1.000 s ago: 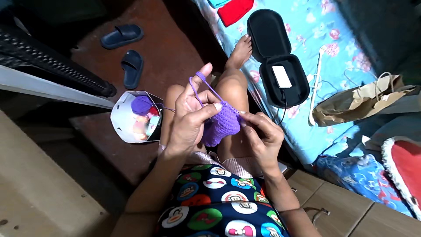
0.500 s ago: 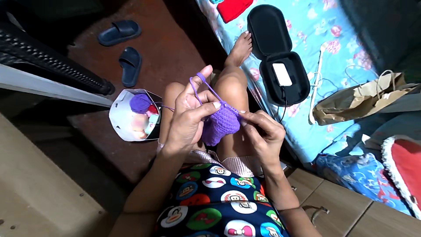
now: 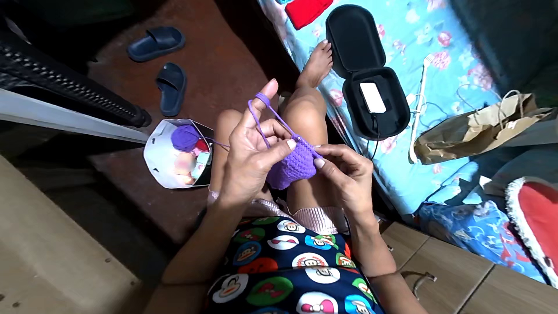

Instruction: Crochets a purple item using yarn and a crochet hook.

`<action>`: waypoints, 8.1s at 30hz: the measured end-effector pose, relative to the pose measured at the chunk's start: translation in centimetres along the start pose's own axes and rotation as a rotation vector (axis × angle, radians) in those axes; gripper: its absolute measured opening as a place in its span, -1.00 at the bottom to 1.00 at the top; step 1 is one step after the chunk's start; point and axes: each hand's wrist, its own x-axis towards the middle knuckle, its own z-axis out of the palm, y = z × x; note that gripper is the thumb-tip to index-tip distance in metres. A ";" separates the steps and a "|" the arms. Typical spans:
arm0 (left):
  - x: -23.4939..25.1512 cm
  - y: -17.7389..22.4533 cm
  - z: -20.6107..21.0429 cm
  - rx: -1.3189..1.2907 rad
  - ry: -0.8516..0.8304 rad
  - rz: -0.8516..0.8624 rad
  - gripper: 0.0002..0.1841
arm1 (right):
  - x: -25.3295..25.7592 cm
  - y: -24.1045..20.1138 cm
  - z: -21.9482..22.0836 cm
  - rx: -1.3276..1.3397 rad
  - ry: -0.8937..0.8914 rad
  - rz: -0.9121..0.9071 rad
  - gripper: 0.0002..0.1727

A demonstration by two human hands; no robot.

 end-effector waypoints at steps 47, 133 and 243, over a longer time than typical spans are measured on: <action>0.8 0.4 -1.2 -0.002 -0.014 0.036 -0.38 | -0.2 1.2 0.8 -0.674 0.124 -0.564 -0.74; 1.0 0.1 -1.5 0.071 -0.056 -0.063 -0.24 | -0.1 1.3 0.3 -0.337 0.063 -0.255 -0.71; 2.3 0.1 -2.5 -0.103 -0.100 -0.150 -0.53 | 0.0 1.7 0.4 -0.620 0.081 -0.508 -0.73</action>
